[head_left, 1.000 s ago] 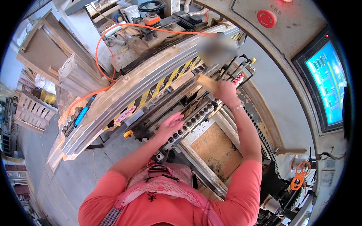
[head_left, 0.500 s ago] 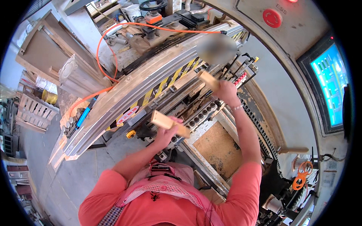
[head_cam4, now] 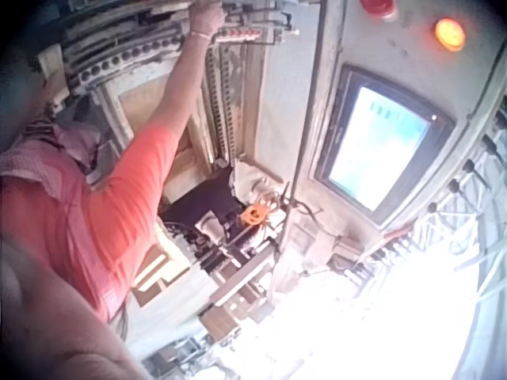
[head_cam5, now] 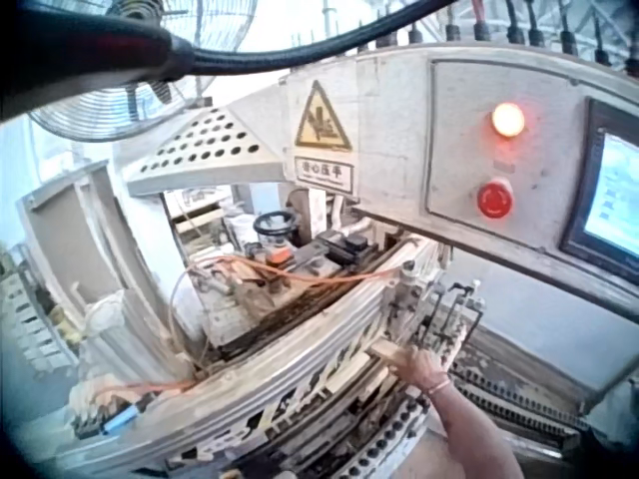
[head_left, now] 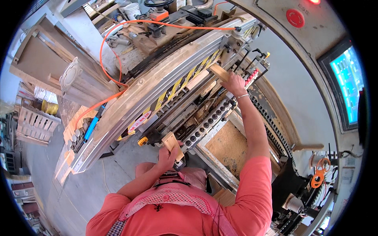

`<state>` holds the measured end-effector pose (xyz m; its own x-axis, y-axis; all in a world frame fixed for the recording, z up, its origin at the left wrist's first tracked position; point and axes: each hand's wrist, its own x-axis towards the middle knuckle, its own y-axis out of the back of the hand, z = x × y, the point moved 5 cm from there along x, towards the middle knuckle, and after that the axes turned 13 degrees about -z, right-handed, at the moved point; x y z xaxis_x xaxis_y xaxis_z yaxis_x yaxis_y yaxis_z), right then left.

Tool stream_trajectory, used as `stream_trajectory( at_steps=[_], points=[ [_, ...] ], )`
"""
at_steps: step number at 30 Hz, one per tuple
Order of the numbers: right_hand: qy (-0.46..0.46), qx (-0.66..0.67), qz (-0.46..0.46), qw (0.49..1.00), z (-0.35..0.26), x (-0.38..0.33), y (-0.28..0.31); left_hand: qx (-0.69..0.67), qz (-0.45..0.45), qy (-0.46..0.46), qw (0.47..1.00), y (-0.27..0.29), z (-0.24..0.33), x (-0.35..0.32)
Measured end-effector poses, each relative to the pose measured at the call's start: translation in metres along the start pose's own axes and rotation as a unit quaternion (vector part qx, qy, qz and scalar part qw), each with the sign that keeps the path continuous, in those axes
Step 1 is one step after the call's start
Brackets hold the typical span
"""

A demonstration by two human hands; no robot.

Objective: The person repeatedly picks up small wooden planks from a stack and feeds them into a woodworking machine. After each piece is processed, the person removes it and places it onto a separate output stack. The cycle continues with multiple planks throughout the clip.

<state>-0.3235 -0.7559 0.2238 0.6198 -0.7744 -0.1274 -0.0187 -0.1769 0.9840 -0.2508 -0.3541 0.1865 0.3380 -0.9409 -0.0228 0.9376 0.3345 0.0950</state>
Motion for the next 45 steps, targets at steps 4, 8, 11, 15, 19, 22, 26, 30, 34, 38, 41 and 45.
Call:
stream_trajectory(
  at_steps=[4, 8, 11, 15, 19, 22, 26, 30, 34, 38, 41, 45],
  points=[
    [-0.023, -0.028, -0.017, 0.999, 0.01, 0.002, -0.005, -0.04, -0.002, -0.018, 0.999, -0.005, -0.006, 0.003],
    [-0.048, -0.015, -0.019, 0.999, 0.005, 0.003, -0.005, -0.055, -0.011, 0.023, 0.998, -0.005, 0.003, 0.003],
    [-0.056, -0.022, -0.033, 0.998, 0.005, 0.005, -0.004, -0.056, -0.016, 0.016, 0.998, -0.008, 0.003, 0.004],
    [-0.061, 0.0, -0.024, 0.998, -0.003, 0.0, 0.0, -0.056, -0.03, 0.024, 0.998, -0.005, 0.002, 0.003],
    [-0.045, -0.006, -0.038, 0.998, -0.011, 0.01, 0.001, -0.098, -0.015, 0.046, 0.994, -0.007, 0.0, 0.003],
    [-0.026, -0.007, -0.016, 1.0, -0.012, 0.011, -0.001, -0.077, -0.017, 0.047, 0.996, -0.006, 0.002, 0.001],
    [-0.022, 0.018, -0.023, 0.999, -0.009, 0.011, -0.002, -0.045, -0.024, 0.048, 0.998, -0.003, -0.002, 0.002],
    [-0.006, 0.019, -0.008, 1.0, -0.005, 0.012, 0.001, -0.05, -0.008, 0.054, 0.997, -0.004, 0.002, 0.003],
    [0.002, -0.013, -0.038, 0.999, -0.005, 0.018, 0.001, -0.04, -0.028, 0.036, 0.998, -0.003, -0.003, 0.005],
    [0.011, -0.029, -0.053, 0.998, -0.008, 0.018, 0.001, -0.034, -0.039, 0.06, 0.997, -0.003, -0.003, 0.003],
    [0.019, -0.032, -0.071, 0.997, -0.012, 0.015, 0.0, -0.053, -0.013, 0.049, 0.997, -0.004, 0.011, 0.004],
    [0.028, -0.04, -0.075, 0.996, -0.015, 0.012, 0.002, -0.041, -0.048, 0.066, 0.996, -0.002, 0.01, 0.003]
  ],
)
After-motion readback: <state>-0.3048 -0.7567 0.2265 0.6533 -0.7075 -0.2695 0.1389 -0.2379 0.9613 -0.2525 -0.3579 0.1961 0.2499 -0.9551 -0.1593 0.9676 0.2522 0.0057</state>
